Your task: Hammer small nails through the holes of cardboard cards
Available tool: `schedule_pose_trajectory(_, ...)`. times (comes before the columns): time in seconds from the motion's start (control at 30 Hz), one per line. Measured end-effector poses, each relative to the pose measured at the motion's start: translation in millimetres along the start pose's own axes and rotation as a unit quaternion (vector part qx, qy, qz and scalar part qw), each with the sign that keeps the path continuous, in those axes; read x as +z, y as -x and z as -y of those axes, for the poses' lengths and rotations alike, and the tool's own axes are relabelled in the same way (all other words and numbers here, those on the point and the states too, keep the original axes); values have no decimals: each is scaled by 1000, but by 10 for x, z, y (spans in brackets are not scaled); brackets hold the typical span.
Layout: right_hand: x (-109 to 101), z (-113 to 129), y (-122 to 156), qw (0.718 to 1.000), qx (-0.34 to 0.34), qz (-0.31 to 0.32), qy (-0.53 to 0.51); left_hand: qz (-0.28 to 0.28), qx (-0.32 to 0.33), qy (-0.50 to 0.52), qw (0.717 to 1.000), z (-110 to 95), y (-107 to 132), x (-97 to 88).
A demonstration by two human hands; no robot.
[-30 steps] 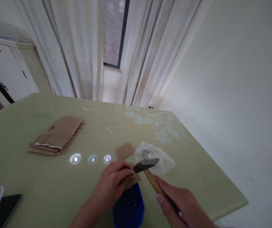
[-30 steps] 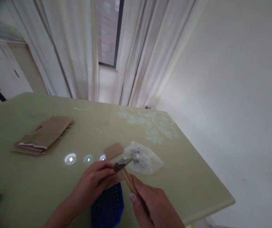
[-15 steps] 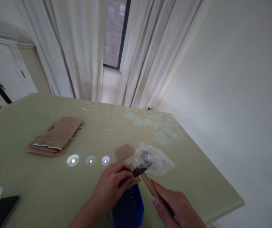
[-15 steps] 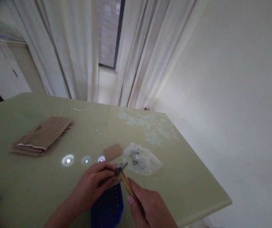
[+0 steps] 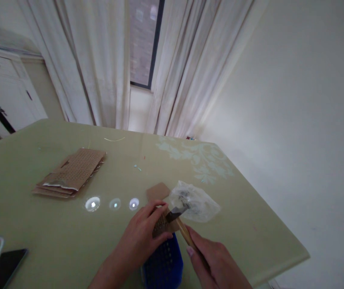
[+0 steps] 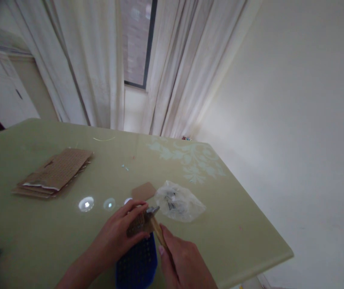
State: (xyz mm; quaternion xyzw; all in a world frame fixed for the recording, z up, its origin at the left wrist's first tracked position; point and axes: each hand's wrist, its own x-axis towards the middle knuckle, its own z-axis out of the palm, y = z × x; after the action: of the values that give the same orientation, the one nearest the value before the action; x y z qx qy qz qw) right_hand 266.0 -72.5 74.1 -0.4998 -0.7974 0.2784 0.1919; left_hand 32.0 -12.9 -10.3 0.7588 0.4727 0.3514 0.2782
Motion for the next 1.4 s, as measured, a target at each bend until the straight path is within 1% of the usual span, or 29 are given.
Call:
schedule_pose_trajectory(0.07,-6,15,-12,999,0,30,-12,-4,6,5,1000,1,5,9)
schedule_pose_trajectory(0.1,-7,23,-23,999,3,31,-16,-6,9,10,1000,4,9,17)
schedule_pose_trajectory(0.13,-6,27,-38,1000,7,19,-17,-9,12,14,1000,8,12,25)
schedule_pose_trajectory(0.2,7,21,-90,999,20,-29,-21,-20,15,23,999,15,13,34)
schedule_pose_trajectory(0.3,51,-55,-247,994,45,-99,-29,-69,3,43,997,36,11,10)
schedule_pose_trajectory(0.37,93,-156,-405,989,50,-137,-21,-118,-33,65,990,68,31,-22)
schedule_pose_trajectory(0.4,118,-218,-494,988,45,-149,-11,-137,-64,80,985,90,54,-34)
schedule_pose_trajectory(0.47,177,-350,-681,986,33,-160,29,-154,-135,127,971,138,126,-39)
schedule_pose_trajectory(0.5,214,-414,-772,986,29,-151,60,-147,-169,159,962,160,171,-29)
schedule_pose_trajectory(0.57,311,-529,-940,981,43,-110,152,-104,-214,234,943,186,263,11)
schedule_pose_trajectory(0.6,369,-578,-1013,975,60,-79,200,-78,-224,269,934,189,302,33)
schedule_pose_trajectory(0.7,562,-692,-1174,963,88,-49,249,-24,-231,331,915,180,351,67)
schedule_pose_trajectory(0.77,676,-741,-1238,959,95,-40,264,-9,-225,339,913,190,324,39)
schedule_pose_trajectory(0.83,760,-768,-1276,955,97,-30,278,4,-217,335,917,232,260,-28)
schedule_pose_trajectory(0.97,836,-763,-1291,950,98,-27,296,38,-203,324,923,384,103,-196)
schedule_pose_trajectory(1.03,854,-746,-1272,948,102,-31,301,52,-198,319,925,457,55,-246)
schedule_pose_trajectory(1.1,870,-733,-1242,947,104,-31,304,42,-202,317,926,510,46,-253)
schedule_pose_trajectory(1.2,887,-717,-1202,947,104,-26,303,-27,-224,310,924,553,96,-204)
schedule_pose_trajectory(1.27,887,-705,-1183,948,105,-26,299,-53,-221,304,925,571,146,-169)
schedule_pose_trajectory(1.33,877,-696,-1169,950,106,-29,292,-47,-195,299,933,595,195,-151)
schedule_pose_trajectory(1.4,861,-694,-1155,953,108,-34,280,-24,-171,306,936,634,238,-142)
